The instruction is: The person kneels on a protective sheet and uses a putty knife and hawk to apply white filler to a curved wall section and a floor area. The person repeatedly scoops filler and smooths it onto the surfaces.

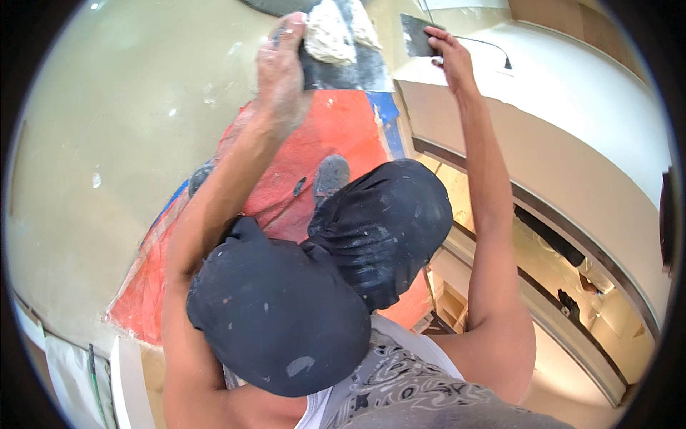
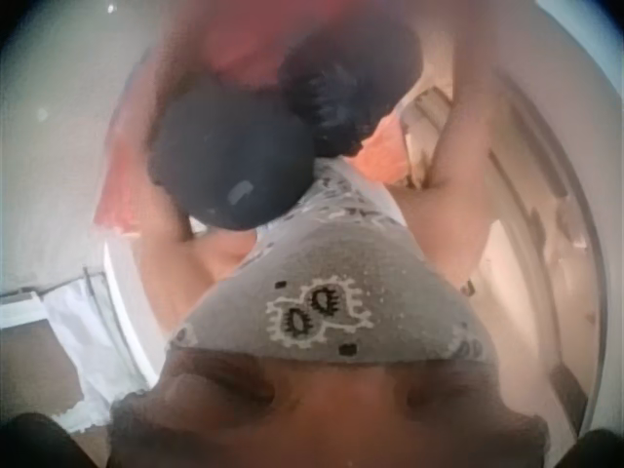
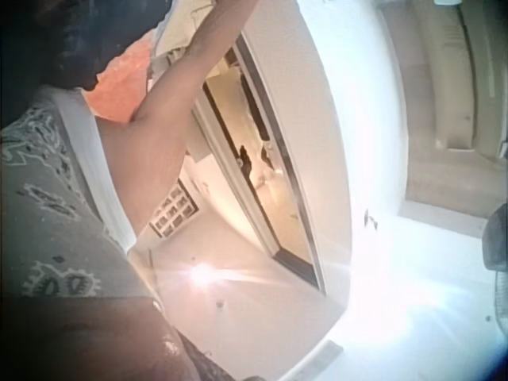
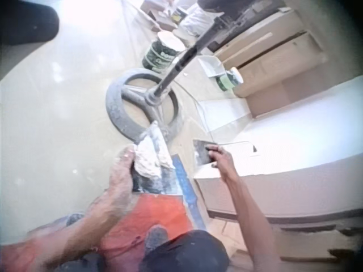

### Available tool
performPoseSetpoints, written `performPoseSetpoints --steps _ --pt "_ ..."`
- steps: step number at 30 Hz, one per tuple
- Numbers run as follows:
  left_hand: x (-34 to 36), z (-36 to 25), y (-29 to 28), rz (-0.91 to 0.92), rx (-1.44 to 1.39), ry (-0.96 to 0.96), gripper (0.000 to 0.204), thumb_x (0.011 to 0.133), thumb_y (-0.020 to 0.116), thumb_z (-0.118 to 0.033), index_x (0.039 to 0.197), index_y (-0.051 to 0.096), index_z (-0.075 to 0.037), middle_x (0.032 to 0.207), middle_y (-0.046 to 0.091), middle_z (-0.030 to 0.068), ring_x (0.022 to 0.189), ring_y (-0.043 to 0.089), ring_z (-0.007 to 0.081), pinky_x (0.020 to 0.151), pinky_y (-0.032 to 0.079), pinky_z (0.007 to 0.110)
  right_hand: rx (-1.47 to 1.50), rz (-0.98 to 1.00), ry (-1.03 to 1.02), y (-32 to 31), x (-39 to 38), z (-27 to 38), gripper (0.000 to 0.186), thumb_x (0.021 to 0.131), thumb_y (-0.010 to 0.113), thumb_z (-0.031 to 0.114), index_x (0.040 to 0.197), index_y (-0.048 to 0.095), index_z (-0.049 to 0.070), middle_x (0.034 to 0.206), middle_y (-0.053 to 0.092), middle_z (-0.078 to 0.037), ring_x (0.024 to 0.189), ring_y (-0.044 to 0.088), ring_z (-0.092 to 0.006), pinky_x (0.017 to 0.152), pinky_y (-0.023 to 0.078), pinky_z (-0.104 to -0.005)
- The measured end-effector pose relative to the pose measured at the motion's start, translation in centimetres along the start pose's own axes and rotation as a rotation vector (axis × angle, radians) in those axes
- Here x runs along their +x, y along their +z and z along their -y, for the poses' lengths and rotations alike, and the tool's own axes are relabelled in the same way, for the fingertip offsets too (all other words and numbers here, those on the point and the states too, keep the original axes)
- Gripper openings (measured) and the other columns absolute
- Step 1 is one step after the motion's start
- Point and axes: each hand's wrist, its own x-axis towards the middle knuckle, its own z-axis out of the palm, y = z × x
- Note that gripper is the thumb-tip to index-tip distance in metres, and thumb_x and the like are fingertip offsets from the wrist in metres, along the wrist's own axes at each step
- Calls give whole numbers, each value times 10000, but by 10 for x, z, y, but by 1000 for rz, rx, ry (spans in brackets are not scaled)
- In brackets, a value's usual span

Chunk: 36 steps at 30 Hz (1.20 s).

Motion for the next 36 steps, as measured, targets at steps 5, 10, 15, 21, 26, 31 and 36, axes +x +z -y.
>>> performPoseSetpoints --steps 5,10,15,21,26,31,36 --pt "-16 -15 -8 7 203 2 297 972 513 -253 1140 556 -12 1079 634 67 970 618 149 852 508 308 -1033 185 -90 -50 51 -13 204 732 676 250 887 711 122 821 694 -63 742 645 -166 706 506 -294" --pt "-18 -22 -6 -81 239 16 309 968 523 -244 1164 543 -6 1080 632 70 978 610 141 851 503 299 -1330 346 -3 -23 65 -45 198 702 661 228 862 720 127 864 700 -116 830 672 -259 766 527 -358" --pt "-14 -21 -11 -146 218 31 303 974 507 -241 1166 544 -10 1090 629 66 981 610 141 845 506 302 -1360 360 44 -10 72 -85 205 703 668 207 879 720 114 889 699 -140 866 674 -290 785 533 -384" --pt "-12 -28 -17 -55 228 4 319 986 471 -264 1173 539 -15 1100 625 63 983 616 150 836 514 308 -1345 341 9 -15 76 -93 210 650 711 196 826 710 81 814 701 -117 787 673 -251 749 528 -350" --pt "-14 -28 -15 -86 209 -19 325 986 468 -264 1180 531 -12 1120 618 70 1005 610 158 855 506 316 -1378 421 95 -21 92 -96 244 627 733 192 839 709 74 826 702 -109 802 672 -235 744 526 -333" --pt "-12 -32 -20 -112 232 39 325 989 460 -261 1178 529 -5 1135 612 80 1030 597 159 885 491 324 -1355 433 118 -25 96 -96 251 623 751 201 834 701 73 810 702 -85 783 666 -221 710 525 -332" --pt "-12 -33 -18 -115 216 23 310 993 450 -238 1171 531 2 1130 614 81 1022 601 158 882 492 319 -1256 436 199 -32 96 -95 220 643 752 203 831 709 97 828 700 -77 789 657 -210 691 522 -340"
